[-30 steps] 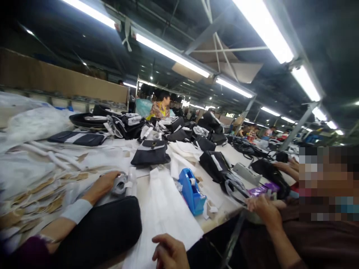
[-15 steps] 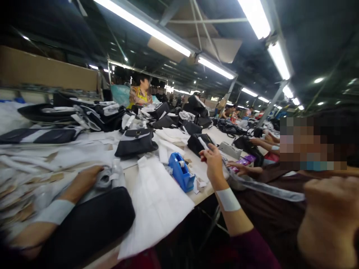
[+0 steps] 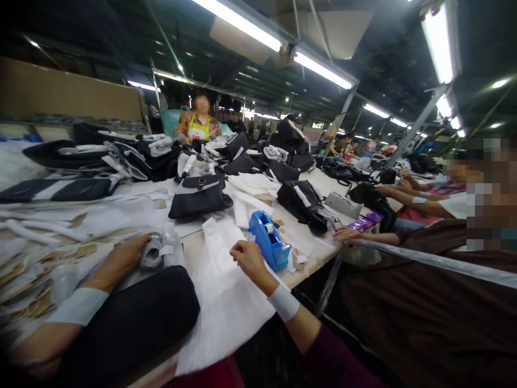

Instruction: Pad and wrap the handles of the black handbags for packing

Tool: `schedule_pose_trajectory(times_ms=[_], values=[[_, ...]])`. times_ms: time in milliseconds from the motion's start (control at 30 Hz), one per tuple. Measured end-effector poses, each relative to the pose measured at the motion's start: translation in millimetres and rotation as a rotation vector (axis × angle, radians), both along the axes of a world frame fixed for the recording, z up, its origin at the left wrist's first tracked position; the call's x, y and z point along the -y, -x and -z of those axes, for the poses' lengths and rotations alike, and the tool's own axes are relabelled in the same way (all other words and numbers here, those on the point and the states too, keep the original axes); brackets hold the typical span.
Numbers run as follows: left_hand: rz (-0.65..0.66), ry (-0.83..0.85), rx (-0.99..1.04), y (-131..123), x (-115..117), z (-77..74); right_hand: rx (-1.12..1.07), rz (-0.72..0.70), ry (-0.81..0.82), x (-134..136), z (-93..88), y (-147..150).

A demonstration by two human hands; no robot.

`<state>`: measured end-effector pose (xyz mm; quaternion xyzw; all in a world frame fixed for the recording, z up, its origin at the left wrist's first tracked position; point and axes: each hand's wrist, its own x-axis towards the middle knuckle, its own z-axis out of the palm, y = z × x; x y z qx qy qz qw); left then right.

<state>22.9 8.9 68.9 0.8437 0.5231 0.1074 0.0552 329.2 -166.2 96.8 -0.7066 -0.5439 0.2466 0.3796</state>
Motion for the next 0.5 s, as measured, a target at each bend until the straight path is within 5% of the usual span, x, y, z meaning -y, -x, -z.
schedule_pose_trajectory(times_ms=[300,500], values=[[-0.018,0.064,-0.027,2,-9,6.8,0.287,0.035,0.089,-125,-4.0,25],[-0.055,0.056,-0.005,3,-6,6.3,0.427,-0.031,0.200,-101,-7.7,46]])
